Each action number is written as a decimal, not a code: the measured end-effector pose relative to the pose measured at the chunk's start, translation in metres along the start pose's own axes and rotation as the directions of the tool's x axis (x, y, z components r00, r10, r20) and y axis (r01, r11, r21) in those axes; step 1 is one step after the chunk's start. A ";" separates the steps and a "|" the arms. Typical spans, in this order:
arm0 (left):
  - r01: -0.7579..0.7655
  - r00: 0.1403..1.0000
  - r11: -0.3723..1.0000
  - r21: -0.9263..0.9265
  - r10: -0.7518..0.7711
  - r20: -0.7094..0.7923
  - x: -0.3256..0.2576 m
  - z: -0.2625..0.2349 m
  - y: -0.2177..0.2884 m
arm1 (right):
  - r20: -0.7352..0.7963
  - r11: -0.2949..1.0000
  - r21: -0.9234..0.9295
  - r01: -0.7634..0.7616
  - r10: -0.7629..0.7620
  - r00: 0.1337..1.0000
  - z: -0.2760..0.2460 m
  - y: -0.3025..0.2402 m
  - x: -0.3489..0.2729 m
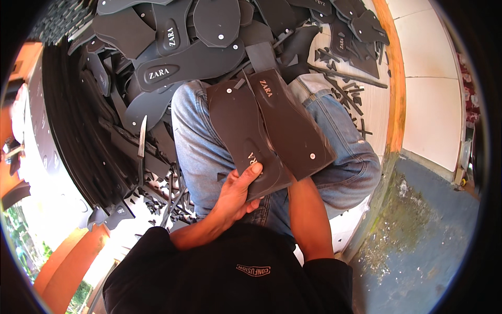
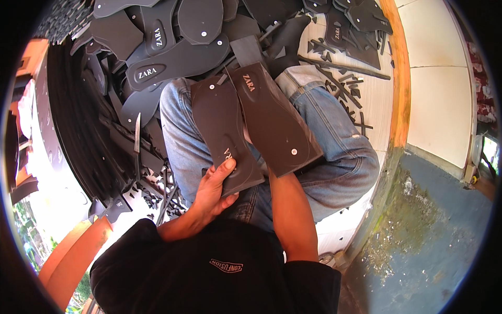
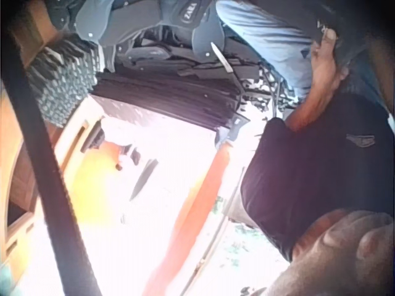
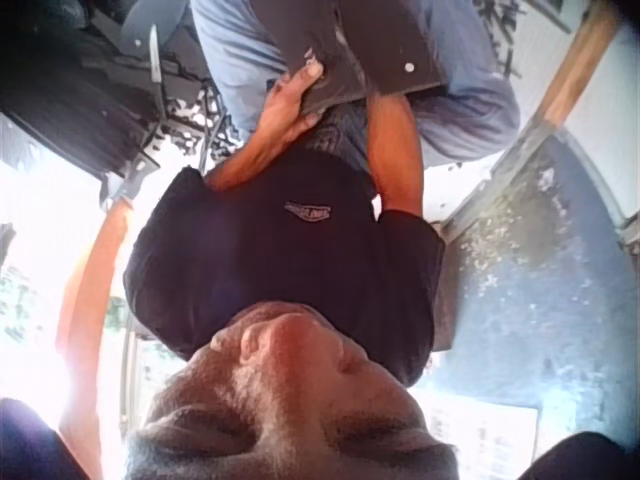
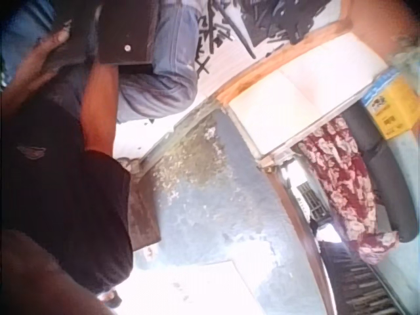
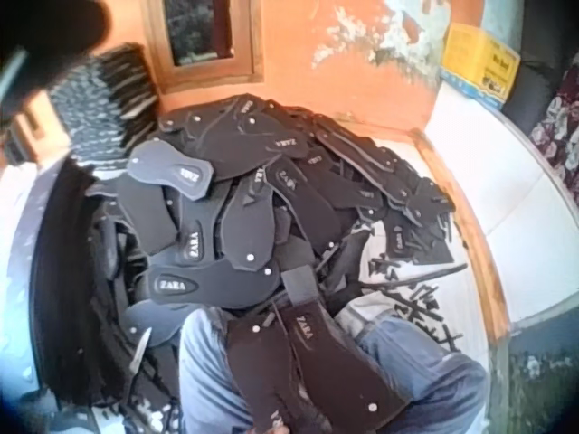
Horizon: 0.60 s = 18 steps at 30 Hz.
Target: The person trims and cuts shoe insoles from large sheets using a knife.
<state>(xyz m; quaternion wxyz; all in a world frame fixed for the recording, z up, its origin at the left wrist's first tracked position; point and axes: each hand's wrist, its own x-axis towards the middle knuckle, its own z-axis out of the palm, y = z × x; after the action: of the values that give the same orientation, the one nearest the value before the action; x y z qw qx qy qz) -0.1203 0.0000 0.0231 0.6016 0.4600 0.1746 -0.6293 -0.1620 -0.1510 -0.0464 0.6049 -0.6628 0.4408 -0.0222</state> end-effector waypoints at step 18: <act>-0.326 0.929 0.763 0.558 0.148 0.340 -0.051 -0.109 0.036 | 0.099 0.861 0.508 -0.028 -0.026 0.995 0.038 -0.045 -0.064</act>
<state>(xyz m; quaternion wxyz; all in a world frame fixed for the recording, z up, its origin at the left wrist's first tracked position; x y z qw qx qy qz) -0.0543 0.1070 0.0190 0.5162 0.5540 -0.1814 -0.6274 -0.1551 -0.0878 0.0126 0.7800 -0.4798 0.3882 -0.1033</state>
